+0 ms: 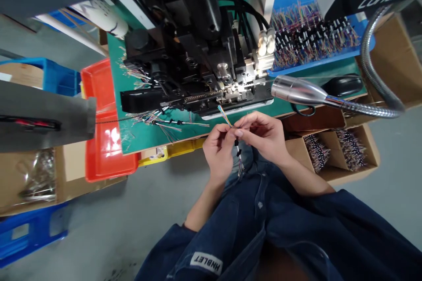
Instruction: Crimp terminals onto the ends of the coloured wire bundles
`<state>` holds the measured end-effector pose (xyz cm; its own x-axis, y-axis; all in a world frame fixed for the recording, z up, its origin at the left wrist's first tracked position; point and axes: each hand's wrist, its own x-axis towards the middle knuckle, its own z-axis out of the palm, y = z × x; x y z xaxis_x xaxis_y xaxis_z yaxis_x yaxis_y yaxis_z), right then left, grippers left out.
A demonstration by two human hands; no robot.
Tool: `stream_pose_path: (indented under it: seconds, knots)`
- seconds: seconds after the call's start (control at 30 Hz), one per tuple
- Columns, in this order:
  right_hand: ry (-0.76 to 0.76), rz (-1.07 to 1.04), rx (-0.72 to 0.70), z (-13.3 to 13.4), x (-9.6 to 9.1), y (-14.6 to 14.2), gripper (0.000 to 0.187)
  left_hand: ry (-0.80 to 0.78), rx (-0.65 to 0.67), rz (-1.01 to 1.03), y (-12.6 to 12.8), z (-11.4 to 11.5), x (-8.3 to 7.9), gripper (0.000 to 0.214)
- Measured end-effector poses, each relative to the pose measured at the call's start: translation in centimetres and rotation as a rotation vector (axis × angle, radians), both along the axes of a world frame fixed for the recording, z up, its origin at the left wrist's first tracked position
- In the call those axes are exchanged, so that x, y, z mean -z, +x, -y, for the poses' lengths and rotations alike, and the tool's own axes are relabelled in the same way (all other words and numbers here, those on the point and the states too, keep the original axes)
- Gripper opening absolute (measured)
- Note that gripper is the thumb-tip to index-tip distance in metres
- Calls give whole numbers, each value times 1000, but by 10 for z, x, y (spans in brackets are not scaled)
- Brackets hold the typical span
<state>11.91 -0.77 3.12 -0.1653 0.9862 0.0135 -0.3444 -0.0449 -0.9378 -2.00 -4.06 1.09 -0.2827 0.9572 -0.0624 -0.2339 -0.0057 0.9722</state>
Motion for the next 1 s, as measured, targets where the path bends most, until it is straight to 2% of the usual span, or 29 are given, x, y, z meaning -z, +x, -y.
stream_pose_path:
  seconds: [0.13, 0.3, 0.37, 0.5, 0.57, 0.6, 0.63, 0.7, 0.73, 0.77, 0.8, 0.9, 1.0]
  knots:
    - [-45, -93, -44, -3, 0, -3, 35, 15, 29, 62, 2, -2, 0, 36]
    - [-39, -62, -62, -3, 4, -1, 40, 24, 18, 158, 0, -6, 1, 38]
    - [48, 42, -56, 1, 8, 0, 37, 47, 22, 189, -2, -9, -1, 39]
    - [380, 312, -41, 12, 19, 5, 18, 65, 47, 182, -6, -12, -6, 40]
    - [434, 319, -52, 14, 23, 15, 14, 46, 84, 174, -5, -12, -8, 40]
    - [413, 286, -104, 12, 23, 21, 14, 34, 109, 167, -5, -11, -9, 40]
    - [370, 228, -179, 9, 22, 29, 26, 27, 128, 154, -4, -11, -9, 39]
    - [241, 58, -324, 1, 18, 43, 66, 25, 162, 100, -4, -9, -12, 35]
    - [179, -20, -347, -3, 14, 49, 79, 31, 179, 64, -4, -9, -13, 32]
    - [129, -61, -332, -7, 10, 53, 82, 41, 198, 24, -4, -8, -15, 30]
    - [105, -56, -287, -10, 6, 55, 75, 52, 219, -17, -5, -7, -17, 27]
    - [153, 109, -177, -16, -6, 50, 34, 69, 277, -122, -6, -4, -20, 18]
    - [218, 188, -119, -17, -12, 40, 26, 66, 251, -186, -7, -2, -17, 13]
